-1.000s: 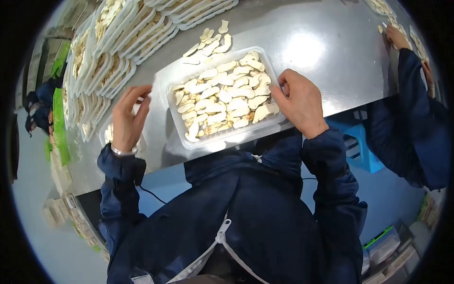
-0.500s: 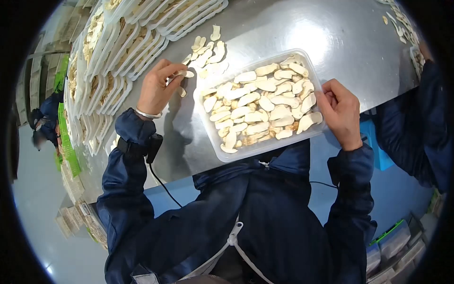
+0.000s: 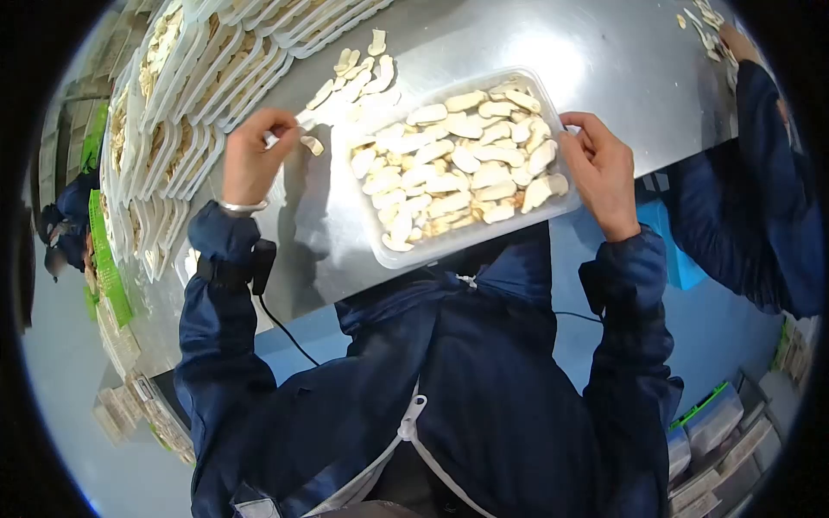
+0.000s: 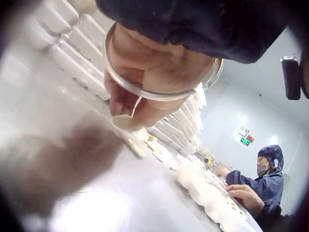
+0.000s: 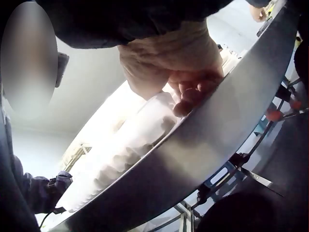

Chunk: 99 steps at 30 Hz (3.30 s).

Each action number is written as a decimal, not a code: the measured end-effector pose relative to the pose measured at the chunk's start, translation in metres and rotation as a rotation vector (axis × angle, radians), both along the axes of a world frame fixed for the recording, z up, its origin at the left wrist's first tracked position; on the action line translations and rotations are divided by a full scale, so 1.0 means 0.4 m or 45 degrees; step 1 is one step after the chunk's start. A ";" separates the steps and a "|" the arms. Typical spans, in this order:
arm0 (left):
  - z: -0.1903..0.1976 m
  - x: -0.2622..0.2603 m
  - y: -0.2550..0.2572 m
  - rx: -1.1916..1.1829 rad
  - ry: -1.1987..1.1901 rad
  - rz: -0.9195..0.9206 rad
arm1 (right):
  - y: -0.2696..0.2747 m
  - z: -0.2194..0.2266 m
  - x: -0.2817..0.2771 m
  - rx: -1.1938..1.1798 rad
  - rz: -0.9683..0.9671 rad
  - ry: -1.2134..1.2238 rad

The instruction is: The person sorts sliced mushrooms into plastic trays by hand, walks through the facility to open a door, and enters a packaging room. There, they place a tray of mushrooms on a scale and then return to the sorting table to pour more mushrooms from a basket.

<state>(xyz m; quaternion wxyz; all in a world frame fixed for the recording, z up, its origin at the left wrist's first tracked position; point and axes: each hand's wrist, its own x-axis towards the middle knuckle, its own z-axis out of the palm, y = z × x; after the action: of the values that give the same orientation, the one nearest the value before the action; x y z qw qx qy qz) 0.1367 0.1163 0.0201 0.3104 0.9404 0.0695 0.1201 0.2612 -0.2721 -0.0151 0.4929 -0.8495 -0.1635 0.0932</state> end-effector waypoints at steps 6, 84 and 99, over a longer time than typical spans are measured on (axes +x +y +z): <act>0.114 -0.117 -0.143 -0.181 0.100 0.086 | -0.004 0.030 -0.011 -0.032 0.057 -0.033; 0.082 -0.050 -0.165 0.071 -0.128 0.189 | -0.003 -0.011 0.011 0.067 -0.003 -0.297; -0.035 0.109 -0.065 0.233 0.067 0.172 | -0.008 -0.010 0.011 0.135 0.011 -0.157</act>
<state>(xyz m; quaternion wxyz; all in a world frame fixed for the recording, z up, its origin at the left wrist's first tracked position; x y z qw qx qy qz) 0.1803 0.0902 0.0063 0.2125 0.9609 0.1294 0.1218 0.2655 -0.2752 -0.0193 0.5259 -0.8255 -0.2020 0.0341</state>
